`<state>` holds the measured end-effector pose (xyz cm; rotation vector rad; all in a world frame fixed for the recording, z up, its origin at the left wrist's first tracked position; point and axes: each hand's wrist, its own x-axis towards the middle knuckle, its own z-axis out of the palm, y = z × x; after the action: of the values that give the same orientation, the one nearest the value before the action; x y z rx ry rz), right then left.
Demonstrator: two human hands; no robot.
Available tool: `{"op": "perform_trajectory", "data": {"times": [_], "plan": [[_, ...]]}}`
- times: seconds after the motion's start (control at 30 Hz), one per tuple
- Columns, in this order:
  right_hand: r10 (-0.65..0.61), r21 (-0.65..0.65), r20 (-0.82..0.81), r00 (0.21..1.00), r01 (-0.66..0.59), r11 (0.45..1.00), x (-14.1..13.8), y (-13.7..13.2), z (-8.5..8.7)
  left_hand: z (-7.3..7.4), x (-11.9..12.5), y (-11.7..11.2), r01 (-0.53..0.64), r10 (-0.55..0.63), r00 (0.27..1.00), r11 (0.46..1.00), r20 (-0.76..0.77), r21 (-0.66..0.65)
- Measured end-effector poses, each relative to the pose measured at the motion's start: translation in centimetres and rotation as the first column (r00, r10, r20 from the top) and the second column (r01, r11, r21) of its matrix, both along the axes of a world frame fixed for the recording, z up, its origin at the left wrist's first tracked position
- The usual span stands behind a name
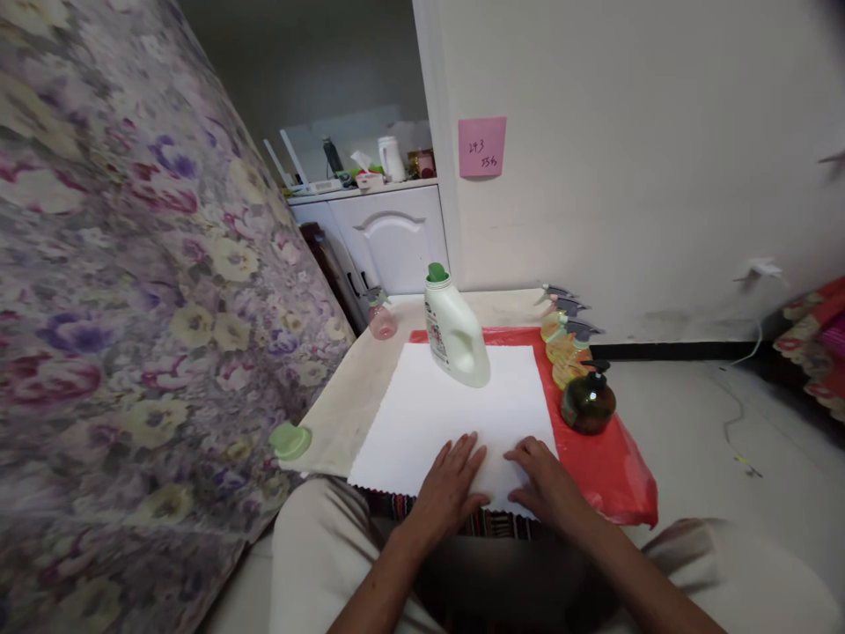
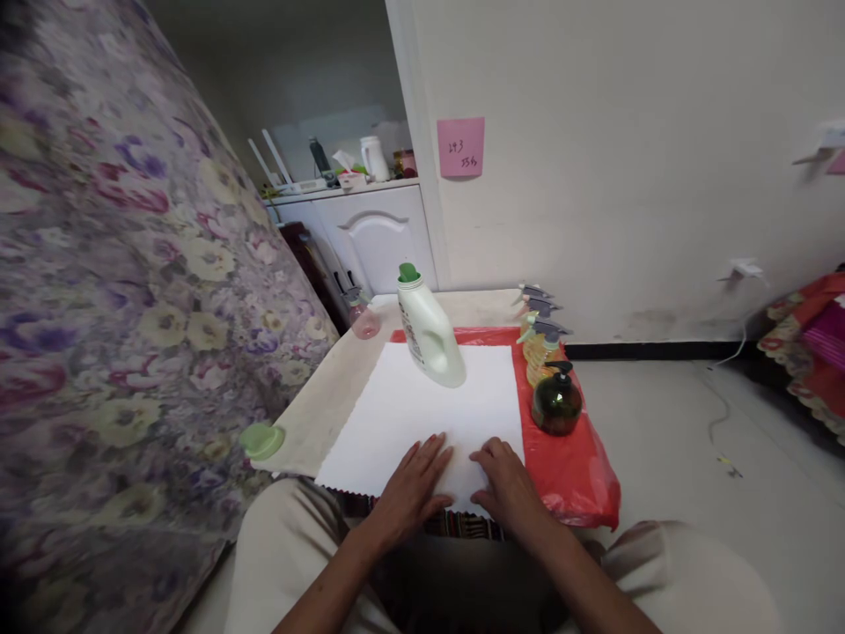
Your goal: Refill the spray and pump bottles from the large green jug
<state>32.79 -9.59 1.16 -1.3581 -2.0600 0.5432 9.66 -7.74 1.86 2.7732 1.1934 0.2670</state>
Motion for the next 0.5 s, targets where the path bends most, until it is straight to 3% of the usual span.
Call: {"op": "perform_trajectory", "data": {"times": [0.17, 0.5], "plan": [[0.023, -0.066, 0.022, 0.999, -0.021, 0.998, -0.3, -0.3, 0.4, -0.4, 1.2, 0.3, 0.067, -0.066, 0.994, 0.998, -0.087, 0.015], [0.006, -0.113, 0.065, 0.998, 0.002, 0.994, -0.7, -0.3, 1.1, -2.0, 1.1, 0.2, 0.052, -0.040, 0.993, 0.993, -0.114, 0.109]]}}
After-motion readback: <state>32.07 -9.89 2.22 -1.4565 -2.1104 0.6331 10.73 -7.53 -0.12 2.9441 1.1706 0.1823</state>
